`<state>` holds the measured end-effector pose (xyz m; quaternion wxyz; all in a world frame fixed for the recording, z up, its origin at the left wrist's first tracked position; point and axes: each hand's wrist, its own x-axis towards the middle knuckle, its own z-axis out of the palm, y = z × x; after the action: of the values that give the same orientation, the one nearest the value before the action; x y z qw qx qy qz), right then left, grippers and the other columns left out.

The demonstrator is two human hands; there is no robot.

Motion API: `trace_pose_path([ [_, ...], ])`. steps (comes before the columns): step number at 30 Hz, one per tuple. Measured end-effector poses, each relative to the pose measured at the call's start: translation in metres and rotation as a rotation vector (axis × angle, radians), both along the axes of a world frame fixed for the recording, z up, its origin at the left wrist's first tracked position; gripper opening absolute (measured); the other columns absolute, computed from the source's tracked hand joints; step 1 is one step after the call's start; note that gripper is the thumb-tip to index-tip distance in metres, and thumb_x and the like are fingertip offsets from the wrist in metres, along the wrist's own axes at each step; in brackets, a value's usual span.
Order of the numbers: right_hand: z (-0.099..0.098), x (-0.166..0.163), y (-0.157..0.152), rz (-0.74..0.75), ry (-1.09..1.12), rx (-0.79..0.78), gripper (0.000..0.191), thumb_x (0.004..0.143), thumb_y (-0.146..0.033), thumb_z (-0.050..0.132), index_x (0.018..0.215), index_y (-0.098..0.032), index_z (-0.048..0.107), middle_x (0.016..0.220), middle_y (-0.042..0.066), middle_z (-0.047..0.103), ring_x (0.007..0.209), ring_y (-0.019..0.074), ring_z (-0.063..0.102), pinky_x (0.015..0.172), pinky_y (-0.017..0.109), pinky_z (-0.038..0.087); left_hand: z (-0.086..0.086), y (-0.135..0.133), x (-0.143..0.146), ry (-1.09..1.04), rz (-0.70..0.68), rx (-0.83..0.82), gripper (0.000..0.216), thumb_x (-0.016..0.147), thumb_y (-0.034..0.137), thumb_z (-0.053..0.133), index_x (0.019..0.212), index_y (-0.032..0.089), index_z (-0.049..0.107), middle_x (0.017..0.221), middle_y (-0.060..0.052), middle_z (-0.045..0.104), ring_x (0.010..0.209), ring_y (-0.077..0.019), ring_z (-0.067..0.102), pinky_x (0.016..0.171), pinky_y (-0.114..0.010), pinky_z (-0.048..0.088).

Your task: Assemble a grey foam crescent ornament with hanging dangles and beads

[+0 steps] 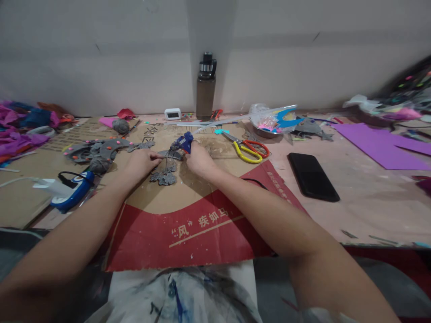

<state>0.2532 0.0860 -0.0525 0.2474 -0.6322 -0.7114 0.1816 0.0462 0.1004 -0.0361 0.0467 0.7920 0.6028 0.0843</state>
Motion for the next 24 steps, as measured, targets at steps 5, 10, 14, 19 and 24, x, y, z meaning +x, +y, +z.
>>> trace_pose_path([
  [5, 0.0000, 0.0020, -0.0006, -0.016, 0.030, 0.001, 0.028, 0.086, -0.027, 0.049, 0.111, -0.014, 0.051, 0.108, 0.017, 0.065, 0.098, 0.0286, 0.063, 0.082, 0.037, 0.048, 0.0010, -0.0002, 0.0002, 0.030, 0.016, -0.002, 0.033, 0.082, 0.023, 0.052, 0.108, 0.021, 0.073, 0.105, -0.008, 0.073, 0.094, -0.0208, 0.066, 0.088, -0.028, 0.047],
  [10, 0.0004, 0.0018, -0.0019, 0.034, 0.016, 0.003, 0.027, 0.085, -0.027, 0.050, 0.108, -0.015, 0.052, 0.106, 0.016, 0.065, 0.096, 0.0278, 0.063, 0.080, 0.036, 0.048, -0.0006, 0.0013, -0.0010, 0.018, -0.005, 0.002, 0.033, 0.082, 0.024, 0.052, 0.107, 0.020, 0.073, 0.102, -0.008, 0.073, 0.092, -0.0199, 0.066, 0.086, -0.027, 0.047],
  [14, 0.0002, 0.0008, -0.0010, 0.010, 0.007, -0.007, 0.025, 0.084, -0.025, 0.050, 0.107, -0.014, 0.052, 0.104, 0.018, 0.066, 0.095, 0.0297, 0.064, 0.079, 0.038, 0.048, -0.0017, 0.0014, -0.0011, 0.027, -0.002, 0.007, 0.033, 0.082, 0.024, 0.052, 0.106, 0.019, 0.074, 0.103, -0.008, 0.073, 0.093, -0.0212, 0.066, 0.087, -0.027, 0.046],
  [19, -0.0017, 0.0027, 0.0005, -0.033, 0.055, 0.009, 0.026, 0.085, -0.028, 0.049, 0.108, -0.016, 0.052, 0.105, 0.016, 0.066, 0.096, 0.0279, 0.063, 0.079, 0.035, 0.049, 0.0006, -0.0013, 0.0003, 0.005, 0.001, 0.008, 0.032, 0.082, 0.024, 0.052, 0.105, 0.019, 0.074, 0.103, -0.007, 0.073, 0.094, -0.0208, 0.066, 0.086, -0.026, 0.046],
  [24, -0.0040, 0.0034, 0.0016, 0.024, 0.038, 0.025, 0.027, 0.084, -0.029, 0.050, 0.108, -0.016, 0.052, 0.105, 0.015, 0.066, 0.095, 0.0273, 0.063, 0.079, 0.035, 0.048, 0.0016, -0.0017, 0.0009, -0.009, 0.002, 0.010, 0.031, 0.081, 0.023, 0.054, 0.104, 0.022, 0.074, 0.103, -0.006, 0.073, 0.095, -0.0197, 0.066, 0.089, -0.025, 0.045],
])
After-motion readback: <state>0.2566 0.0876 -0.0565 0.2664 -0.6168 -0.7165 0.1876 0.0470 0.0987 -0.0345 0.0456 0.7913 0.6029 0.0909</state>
